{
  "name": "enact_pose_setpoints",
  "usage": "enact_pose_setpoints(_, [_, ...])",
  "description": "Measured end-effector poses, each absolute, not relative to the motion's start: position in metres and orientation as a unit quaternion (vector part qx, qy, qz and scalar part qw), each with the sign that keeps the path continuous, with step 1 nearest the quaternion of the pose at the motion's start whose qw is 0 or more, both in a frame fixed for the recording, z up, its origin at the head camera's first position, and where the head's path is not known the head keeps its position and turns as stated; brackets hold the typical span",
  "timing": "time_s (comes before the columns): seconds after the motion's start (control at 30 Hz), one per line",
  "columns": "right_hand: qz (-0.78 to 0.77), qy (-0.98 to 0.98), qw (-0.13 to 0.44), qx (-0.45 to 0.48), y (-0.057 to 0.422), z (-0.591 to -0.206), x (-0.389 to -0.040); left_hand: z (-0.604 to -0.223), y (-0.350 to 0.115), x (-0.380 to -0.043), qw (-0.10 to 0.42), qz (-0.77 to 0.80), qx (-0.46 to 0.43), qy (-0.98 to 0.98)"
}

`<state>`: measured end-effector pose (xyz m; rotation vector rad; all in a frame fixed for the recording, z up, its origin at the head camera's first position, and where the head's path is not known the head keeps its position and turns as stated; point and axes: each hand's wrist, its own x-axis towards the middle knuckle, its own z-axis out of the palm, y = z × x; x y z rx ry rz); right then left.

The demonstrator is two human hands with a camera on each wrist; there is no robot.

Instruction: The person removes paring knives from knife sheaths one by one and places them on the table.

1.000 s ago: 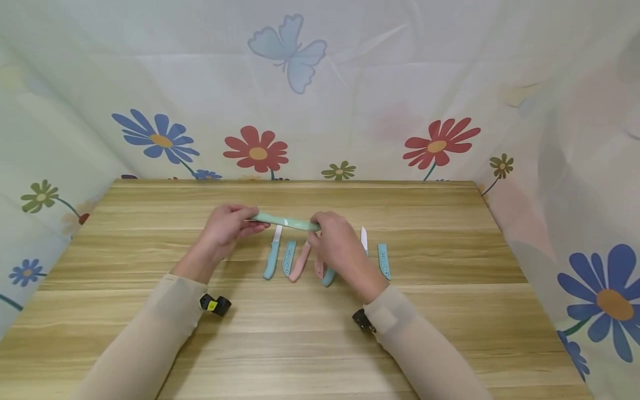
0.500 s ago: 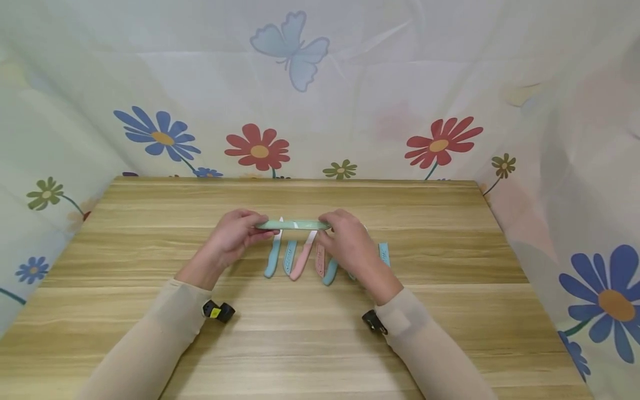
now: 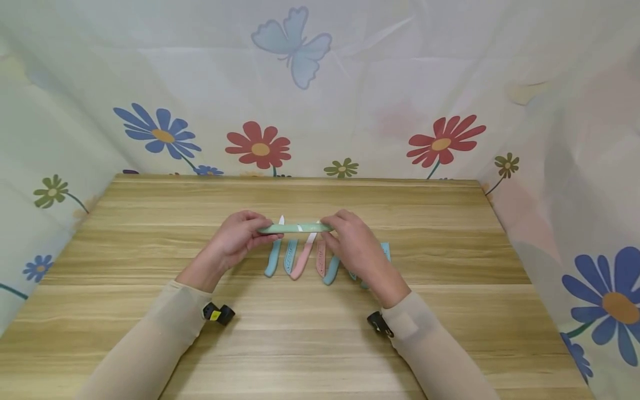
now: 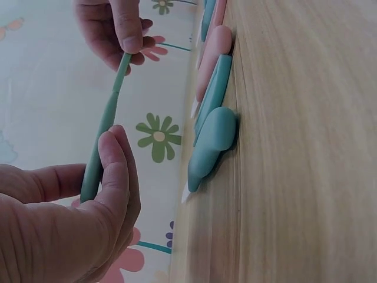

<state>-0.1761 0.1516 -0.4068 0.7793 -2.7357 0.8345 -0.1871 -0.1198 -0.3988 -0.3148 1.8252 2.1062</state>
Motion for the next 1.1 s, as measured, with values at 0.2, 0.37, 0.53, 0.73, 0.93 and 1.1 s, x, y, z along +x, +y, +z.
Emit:
enact_pose_setpoints(0.2, [0.280,-0.920,0.079,0.264,0.154,-0.405,-0.176,-0.396,-0.118,-0.186,0.168,0.741,-0.111,0.641])
enact_pose_setpoints(0.37, [0.284,-0.918,0.079,0.267,0.154,-0.404,-0.176,-0.395,-0.117,-0.186,0.165,0.724,-0.097,0.662])
enact_pose_setpoints(0.53, [0.285,-0.916,0.083,0.269,0.155,-0.403,-0.177,-0.392,-0.116,-0.183,0.141,0.676,-0.057,0.721])
enact_pose_setpoints(0.73, [0.277,-0.918,0.089,0.269,0.155,-0.402,-0.177,-0.388,-0.114,-0.179,0.047,0.548,0.000,0.835])
enact_pose_setpoints(0.93, [0.277,-0.918,0.089,0.269,0.155,-0.401,-0.176,-0.384,-0.110,-0.173,-0.014,0.452,0.062,0.890])
enact_pose_setpoints(1.1, [0.276,-0.919,0.088,0.268,0.154,-0.400,-0.176,-0.388,-0.105,-0.173,-0.057,0.352,0.112,0.927])
